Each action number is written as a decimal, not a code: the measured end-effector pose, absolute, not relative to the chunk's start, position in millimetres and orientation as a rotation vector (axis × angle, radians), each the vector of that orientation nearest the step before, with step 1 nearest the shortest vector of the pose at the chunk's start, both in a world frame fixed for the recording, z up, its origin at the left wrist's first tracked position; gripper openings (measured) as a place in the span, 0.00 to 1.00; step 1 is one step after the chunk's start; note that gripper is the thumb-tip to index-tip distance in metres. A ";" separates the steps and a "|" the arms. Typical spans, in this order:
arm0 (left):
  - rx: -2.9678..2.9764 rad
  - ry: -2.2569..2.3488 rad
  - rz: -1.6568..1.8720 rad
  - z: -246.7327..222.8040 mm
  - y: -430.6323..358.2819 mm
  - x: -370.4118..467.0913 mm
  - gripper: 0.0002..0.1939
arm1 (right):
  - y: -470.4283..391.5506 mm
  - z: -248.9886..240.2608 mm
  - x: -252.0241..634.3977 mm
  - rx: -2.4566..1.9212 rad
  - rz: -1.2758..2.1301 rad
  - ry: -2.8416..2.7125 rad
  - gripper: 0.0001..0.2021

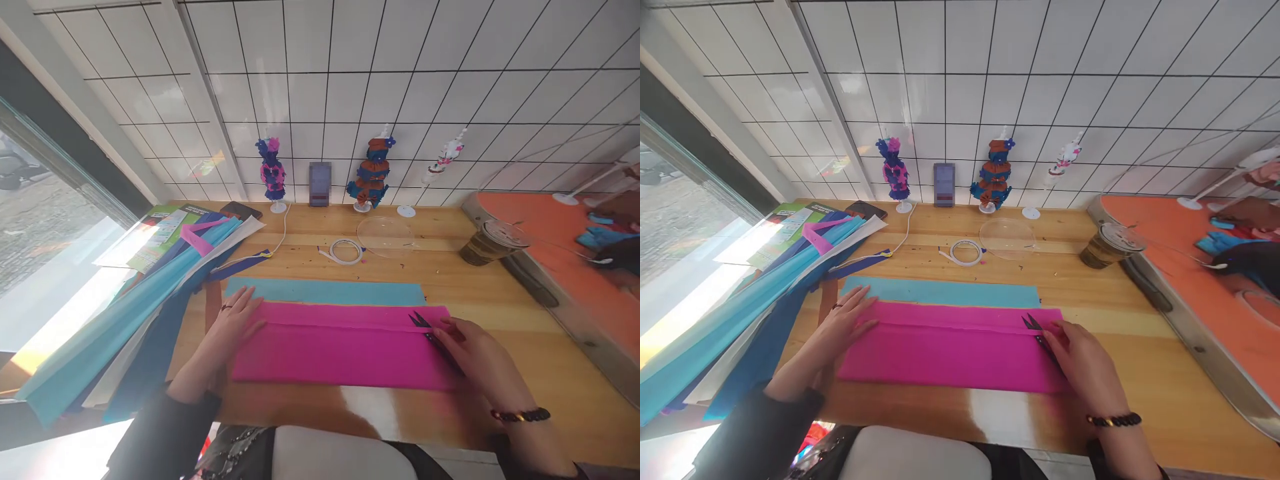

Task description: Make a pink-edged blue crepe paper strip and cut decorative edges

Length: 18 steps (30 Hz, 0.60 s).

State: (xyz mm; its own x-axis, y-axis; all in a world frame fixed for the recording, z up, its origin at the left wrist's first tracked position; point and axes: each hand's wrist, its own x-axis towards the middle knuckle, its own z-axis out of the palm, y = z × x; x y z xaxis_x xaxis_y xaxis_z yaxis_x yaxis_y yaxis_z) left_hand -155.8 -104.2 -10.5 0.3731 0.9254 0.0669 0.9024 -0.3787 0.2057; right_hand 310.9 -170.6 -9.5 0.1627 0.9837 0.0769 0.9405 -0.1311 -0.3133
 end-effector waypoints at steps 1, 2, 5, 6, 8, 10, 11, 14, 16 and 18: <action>2.504 1.652 0.291 -10.1 -105.7 -154.6 0.22 | -178.5 -9.0 310.7 -2.185 0.310 -1.823 0.18; 2.517 1.636 0.319 -9.6 -106.9 -152.7 0.21 | -185.4 -9.2 309.6 -2.198 0.381 -1.811 0.19; 2.546 1.569 0.360 -7.7 -108.7 -143.6 0.18 | -198.2 -11.4 303.4 -2.183 0.426 -1.777 0.17; 2.553 1.535 0.358 -7.0 -108.8 -140.1 0.17 | -200.3 -11.6 301.4 -2.175 0.434 -1.758 0.17; 2.558 1.464 0.348 -6.0 -108.5 -133.6 0.14 | -202.3 -9.8 299.6 -2.154 0.471 -1.711 0.17; 2.551 1.420 0.342 -5.7 -107.8 -129.4 0.13 | -203.2 -5.6 302.5 -2.138 0.509 -1.665 0.17; 2.548 1.409 0.346 -5.9 -107.5 -128.4 0.13 | -203.5 -3.4 306.2 -2.148 0.515 -1.636 0.18; 2.557 1.400 0.365 -7.3 -106.9 -128.3 0.13 | -205.3 -1.3 325.5 -2.284 0.421 -1.480 0.21; 2.568 1.401 0.362 -8.1 -107.3 -128.9 0.14 | -206.7 -6.2 342.6 -2.395 0.297 -1.400 0.21; 2.577 1.401 0.357 -7.8 -108.6 -128.6 0.14 | -208.0 -14.7 358.4 -2.459 0.200 -1.439 0.21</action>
State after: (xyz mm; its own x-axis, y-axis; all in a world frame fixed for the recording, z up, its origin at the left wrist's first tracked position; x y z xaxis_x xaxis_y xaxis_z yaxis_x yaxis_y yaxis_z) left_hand -128.6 -108.6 -7.8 0.5254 0.8422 0.1208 0.7975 -0.5370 0.2750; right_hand 358.4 -208.0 -14.7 0.4931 0.8696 0.0238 0.8302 -0.4623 -0.3116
